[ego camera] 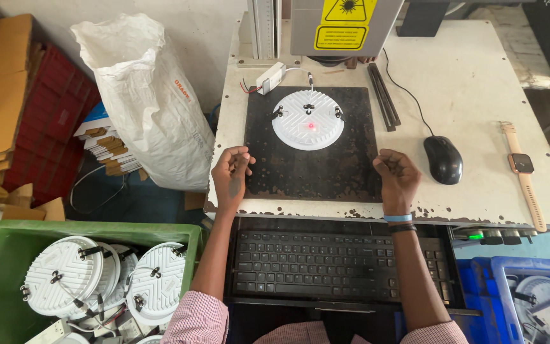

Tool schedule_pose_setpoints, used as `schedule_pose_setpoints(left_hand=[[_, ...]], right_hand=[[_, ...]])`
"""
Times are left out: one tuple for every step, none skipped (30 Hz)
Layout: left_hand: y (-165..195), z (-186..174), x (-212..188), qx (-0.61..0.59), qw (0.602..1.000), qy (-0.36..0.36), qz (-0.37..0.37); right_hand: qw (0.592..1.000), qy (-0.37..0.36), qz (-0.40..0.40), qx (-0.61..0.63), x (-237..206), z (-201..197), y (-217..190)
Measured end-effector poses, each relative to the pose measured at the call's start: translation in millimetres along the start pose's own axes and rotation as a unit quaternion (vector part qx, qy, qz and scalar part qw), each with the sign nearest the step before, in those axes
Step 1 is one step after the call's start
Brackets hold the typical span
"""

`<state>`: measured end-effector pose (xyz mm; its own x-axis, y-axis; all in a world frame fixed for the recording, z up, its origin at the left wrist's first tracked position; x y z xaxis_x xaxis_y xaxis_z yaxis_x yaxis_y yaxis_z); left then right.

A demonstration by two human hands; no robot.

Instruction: The person repeatedly picks white circular LED light fixtures from a blue crate, places them on a testing station where a red laser indicator activates, and then moves them into a green bin. The cycle repeats for multiple units throughout the clip.

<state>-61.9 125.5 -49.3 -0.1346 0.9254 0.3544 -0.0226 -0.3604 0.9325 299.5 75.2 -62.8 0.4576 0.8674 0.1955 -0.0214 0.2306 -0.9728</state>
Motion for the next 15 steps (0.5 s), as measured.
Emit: schedule_pose_setpoints(left_hand=[[-0.3, 0.3, 0.0, 0.002, 1.000, -0.001, -0.002], [-0.2, 0.4, 0.3, 0.006, 1.000, -0.002, 0.005], [-0.1, 0.5, 0.4, 0.010, 1.000, -0.002, 0.012], [0.1, 0.5, 0.6, 0.015, 1.000, -0.002, 0.019], [-0.1, 0.5, 1.0, 0.010, 1.000, -0.004, 0.016], [-0.2, 0.4, 0.8, 0.006, 1.000, -0.004, 0.013], [-0.2, 0.0, 1.0, 0.001, 1.000, -0.004, 0.010], [-0.2, -0.1, 0.4, 0.005, 1.000, -0.004, 0.007], [0.0, -0.7, 0.4, 0.010, 1.000, -0.005, 0.004], [0.3, -0.6, 0.4, 0.014, 1.000, -0.005, 0.002], [0.4, -1.2, 0.1, 0.017, 1.000, -0.004, -0.003], [0.7, -1.0, -0.1, 0.019, 1.000, -0.004, -0.008], [1.0, -1.0, 0.0, 0.021, 1.000, -0.004, -0.013], [1.6, -0.7, 0.0, 0.020, 1.000, -0.005, -0.009], [2.3, -0.4, 0.0, 0.019, 1.000, -0.006, -0.006]], right_hand=[[1.000, 0.000, 0.003, -0.003, 0.3, -0.4, 0.4], [1.000, 0.000, 0.005, -0.005, 0.8, -0.8, 0.7], [1.000, 0.001, 0.007, -0.008, 1.0, -1.0, 1.3], [1.000, 0.002, 0.008, -0.010, 1.1, -1.4, 1.8], [1.000, 0.003, 0.009, -0.009, 1.3, -1.5, 2.2], [1.000, 0.004, 0.011, -0.008, 1.2, -1.7, 2.6], [1.000, 0.004, 0.012, -0.008, 1.3, -1.4, 3.0], [1.000, 0.004, 0.014, -0.007, 1.3, -1.4, 3.0], [1.000, 0.004, 0.014, -0.006, 1.4, -0.9, 3.2], [1.000, 0.003, 0.015, -0.005, 1.7, -0.8, 2.9], [1.000, 0.003, 0.017, -0.004, 1.8, -0.3, 2.9], [1.000, 0.003, 0.018, -0.003, 2.2, -0.3, 2.5], [1.000, 0.003, 0.019, -0.001, 2.4, 0.0, 2.3], [1.000, 0.004, 0.019, -0.003, 2.6, -0.2, 2.0], [1.000, 0.004, 0.019, -0.005, 2.6, -0.1, 1.7]])
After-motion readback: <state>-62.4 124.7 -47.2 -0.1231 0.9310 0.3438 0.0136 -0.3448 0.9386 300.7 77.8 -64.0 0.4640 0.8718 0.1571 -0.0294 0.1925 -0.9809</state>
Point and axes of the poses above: each hand's wrist, its own x-axis towards the middle knuckle, its own z-axis out of the palm, y = z × x, the point moved 2 cm from there along x, towards the middle knuckle, and after that the axes turned 6 degrees about z, right-handed, at the moved point
